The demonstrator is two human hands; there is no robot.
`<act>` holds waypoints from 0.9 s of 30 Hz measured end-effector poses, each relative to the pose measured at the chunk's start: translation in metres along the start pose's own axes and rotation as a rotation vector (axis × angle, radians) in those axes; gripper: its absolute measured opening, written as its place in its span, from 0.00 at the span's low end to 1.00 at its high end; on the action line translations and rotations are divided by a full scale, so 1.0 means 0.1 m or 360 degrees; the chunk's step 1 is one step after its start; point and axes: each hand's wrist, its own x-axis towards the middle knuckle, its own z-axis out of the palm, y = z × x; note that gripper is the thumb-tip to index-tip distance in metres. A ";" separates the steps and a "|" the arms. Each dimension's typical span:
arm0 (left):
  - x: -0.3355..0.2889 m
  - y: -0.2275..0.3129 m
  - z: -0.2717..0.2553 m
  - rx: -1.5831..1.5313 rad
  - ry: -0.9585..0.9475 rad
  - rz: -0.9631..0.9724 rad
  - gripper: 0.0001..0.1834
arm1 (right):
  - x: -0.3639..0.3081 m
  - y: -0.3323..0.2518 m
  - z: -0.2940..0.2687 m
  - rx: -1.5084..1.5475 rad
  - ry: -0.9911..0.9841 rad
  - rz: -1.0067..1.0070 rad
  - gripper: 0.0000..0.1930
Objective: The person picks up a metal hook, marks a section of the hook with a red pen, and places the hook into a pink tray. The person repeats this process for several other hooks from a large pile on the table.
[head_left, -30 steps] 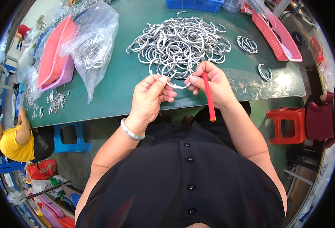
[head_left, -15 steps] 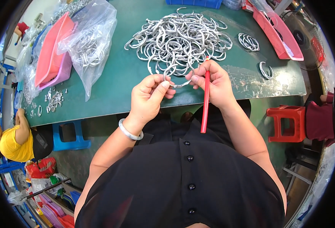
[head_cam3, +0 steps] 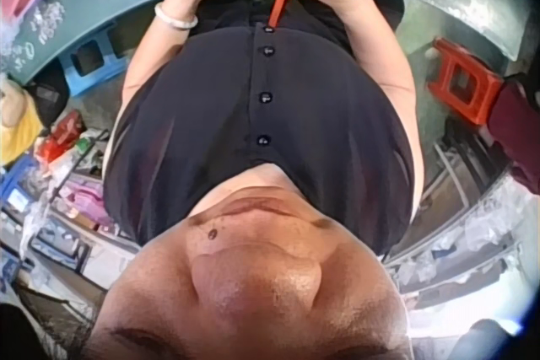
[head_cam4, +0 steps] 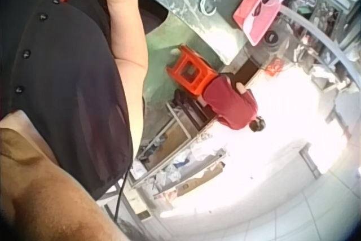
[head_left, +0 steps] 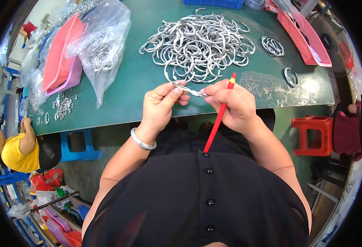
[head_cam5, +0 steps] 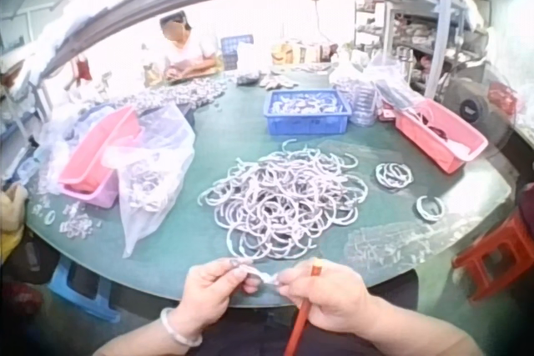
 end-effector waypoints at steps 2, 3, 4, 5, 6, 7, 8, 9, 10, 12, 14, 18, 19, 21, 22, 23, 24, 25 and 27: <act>0.00 0.01 0.00 -0.0037 0.0001 -0.0039 0.11 | 0.00 -0.02 0.00 -0.0025 -0.0011 -0.0034 0.12; 0.01 0.01 0.00 -0.0044 -0.0010 -0.0062 0.12 | 0.01 -0.02 0.00 -0.0052 -0.0024 -0.0063 0.13; 0.01 0.01 0.00 -0.0053 -0.0018 -0.0087 0.12 | 0.01 -0.02 0.00 -0.0049 -0.0024 -0.0066 0.13; 0.01 0.02 0.00 -0.0051 -0.0015 -0.0085 0.12 | 0.01 -0.03 0.00 -0.0063 -0.0024 -0.0082 0.13; 0.01 0.02 -0.01 -0.0070 -0.0033 -0.0097 0.11 | 0.02 -0.03 0.00 -0.0077 -0.0025 -0.0097 0.13; 0.01 0.02 -0.01 -0.0092 -0.0053 -0.0110 0.11 | 0.02 -0.04 0.00 -0.0078 -0.0024 -0.0098 0.13; 0.01 0.02 -0.01 -0.0091 -0.0054 -0.0109 0.11 | 0.03 -0.04 0.01 -0.0067 -0.0011 -0.0078 0.12; 0.01 0.02 0.00 -0.0142 -0.0052 -0.0144 0.11 | 0.03 -0.05 0.01 -0.0056 0.0002 -0.0058 0.12; 0.01 0.02 0.00 -0.0192 -0.0050 -0.0179 0.10 | 0.03 -0.06 0.02 -0.0056 0.0003 -0.0059 0.12; 0.01 0.02 0.00 -0.0266 -0.0067 -0.0214 0.10 | 0.03 -0.07 0.03 0.0024 0.0067 0.0126 0.10; 0.00 0.02 0.02 -0.0343 -0.0086 -0.0248 0.09 | 0.03 -0.06 0.03 0.0014 0.0109 0.0151 0.10; 0.00 0.01 0.02 0.0241 0.0028 0.0363 0.08 | -0.02 0.02 0.02 0.0071 0.0161 0.0307 0.10; 0.01 0.01 0.02 0.0599 0.0021 0.0728 0.08 | -0.04 0.04 0.02 0.0070 0.0159 0.0305 0.10; 0.02 0.04 0.01 0.0721 -0.0021 0.0865 0.07 | -0.07 0.07 0.02 0.0198 0.0188 0.0421 0.10; 0.01 0.05 0.02 0.0810 0.0041 0.0970 0.07 | -0.08 0.08 0.02 0.0197 0.0187 0.0419 0.10; 0.01 0.06 0.03 0.0897 0.0105 0.1075 0.07 | -0.08 0.09 0.01 0.0182 0.0124 0.0391 0.10; 0.02 0.06 0.02 0.0896 0.0105 0.1077 0.07 | -0.09 0.09 0.01 0.0167 0.0062 0.0362 0.10; 0.02 0.07 0.01 0.1030 0.0111 0.1174 0.08 | -0.10 0.10 0.01 0.0166 0.0062 0.0363 0.10; 0.02 0.08 0.00 0.1162 0.0117 0.1271 0.08 | -0.11 0.11 0.01 0.0172 0.0060 0.0373 0.11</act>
